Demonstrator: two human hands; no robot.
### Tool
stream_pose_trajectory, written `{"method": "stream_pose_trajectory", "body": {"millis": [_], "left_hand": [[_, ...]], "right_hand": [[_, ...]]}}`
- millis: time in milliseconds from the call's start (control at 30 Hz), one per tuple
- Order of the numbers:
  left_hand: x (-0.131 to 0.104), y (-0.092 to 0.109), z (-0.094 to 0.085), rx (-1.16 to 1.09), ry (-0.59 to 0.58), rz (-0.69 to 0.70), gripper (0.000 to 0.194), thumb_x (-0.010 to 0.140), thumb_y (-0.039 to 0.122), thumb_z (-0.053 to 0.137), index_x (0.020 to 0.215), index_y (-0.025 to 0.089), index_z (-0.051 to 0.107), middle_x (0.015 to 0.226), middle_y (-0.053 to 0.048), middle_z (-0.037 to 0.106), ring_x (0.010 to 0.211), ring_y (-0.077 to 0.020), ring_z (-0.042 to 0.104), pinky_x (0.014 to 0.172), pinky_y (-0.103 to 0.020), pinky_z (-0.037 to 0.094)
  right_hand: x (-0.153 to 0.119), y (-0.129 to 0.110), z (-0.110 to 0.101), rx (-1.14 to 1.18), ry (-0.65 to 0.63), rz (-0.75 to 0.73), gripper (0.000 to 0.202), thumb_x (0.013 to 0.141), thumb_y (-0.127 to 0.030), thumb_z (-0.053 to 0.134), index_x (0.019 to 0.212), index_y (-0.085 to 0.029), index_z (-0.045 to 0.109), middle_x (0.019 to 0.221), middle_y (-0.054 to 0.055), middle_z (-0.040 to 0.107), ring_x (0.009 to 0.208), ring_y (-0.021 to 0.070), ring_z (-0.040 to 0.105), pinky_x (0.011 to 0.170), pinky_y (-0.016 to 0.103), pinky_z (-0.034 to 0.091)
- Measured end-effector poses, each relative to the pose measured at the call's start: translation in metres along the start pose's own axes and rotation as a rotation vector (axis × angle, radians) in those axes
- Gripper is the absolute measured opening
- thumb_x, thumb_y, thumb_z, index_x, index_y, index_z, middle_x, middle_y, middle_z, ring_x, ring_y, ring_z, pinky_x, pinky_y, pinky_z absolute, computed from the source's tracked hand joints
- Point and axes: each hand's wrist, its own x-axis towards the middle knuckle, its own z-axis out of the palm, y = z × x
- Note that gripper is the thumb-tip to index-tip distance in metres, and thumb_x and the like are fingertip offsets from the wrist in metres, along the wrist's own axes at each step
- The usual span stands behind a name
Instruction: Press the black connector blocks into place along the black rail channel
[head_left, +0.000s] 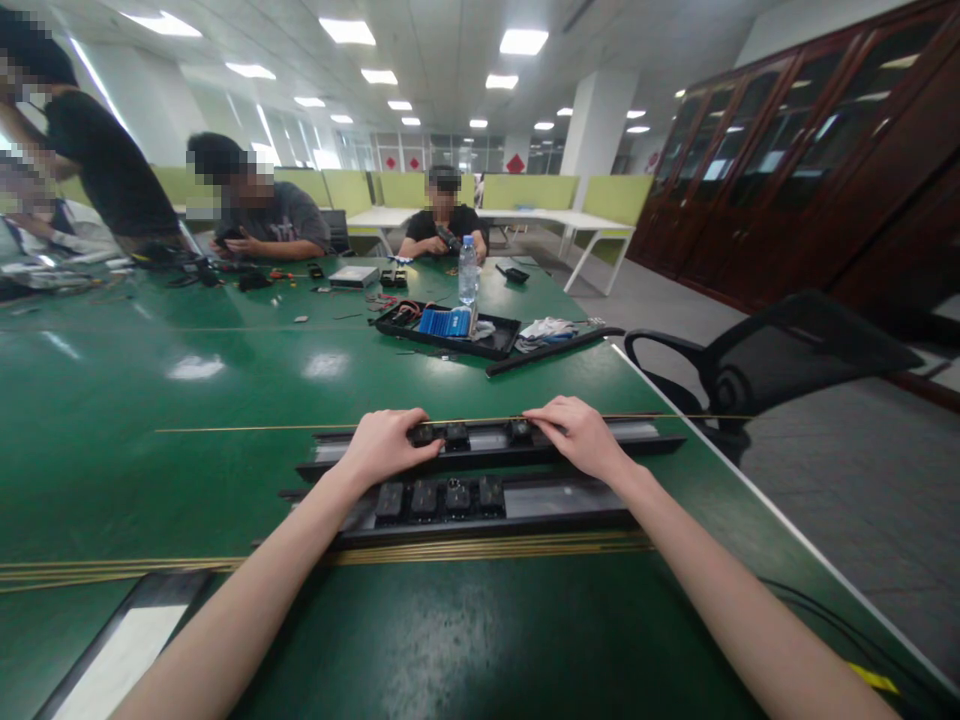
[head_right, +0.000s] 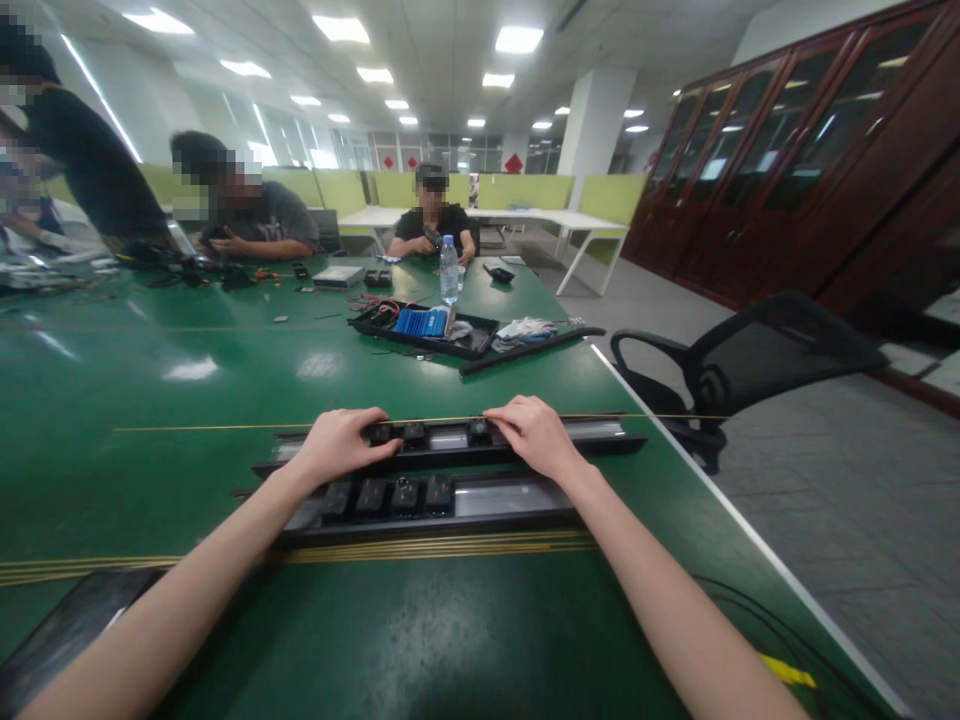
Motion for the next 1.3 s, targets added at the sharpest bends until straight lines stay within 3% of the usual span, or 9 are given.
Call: {"method": "stream_pose_trajectory", "body": {"millis": [1300], "left_hand": [[-0.001,-0.002,0.002,-0.056,0.027,0.029,0.041,0.082,0.062,0.055,0.092,0.024,0.069,0.083,-0.004,0.076,0.078,-0.0245,0.071,0.065,-0.029,0.043]], "right_hand": [[-0.003,0.024,-0.025,0.058,-0.117,0.090,0.022,0.093,-0.029,0.057,0.105,-0.026,0.075,0.098,0.004,0.076,0.089,0.0213,0.068,0.080,0.034,0.051]]}}
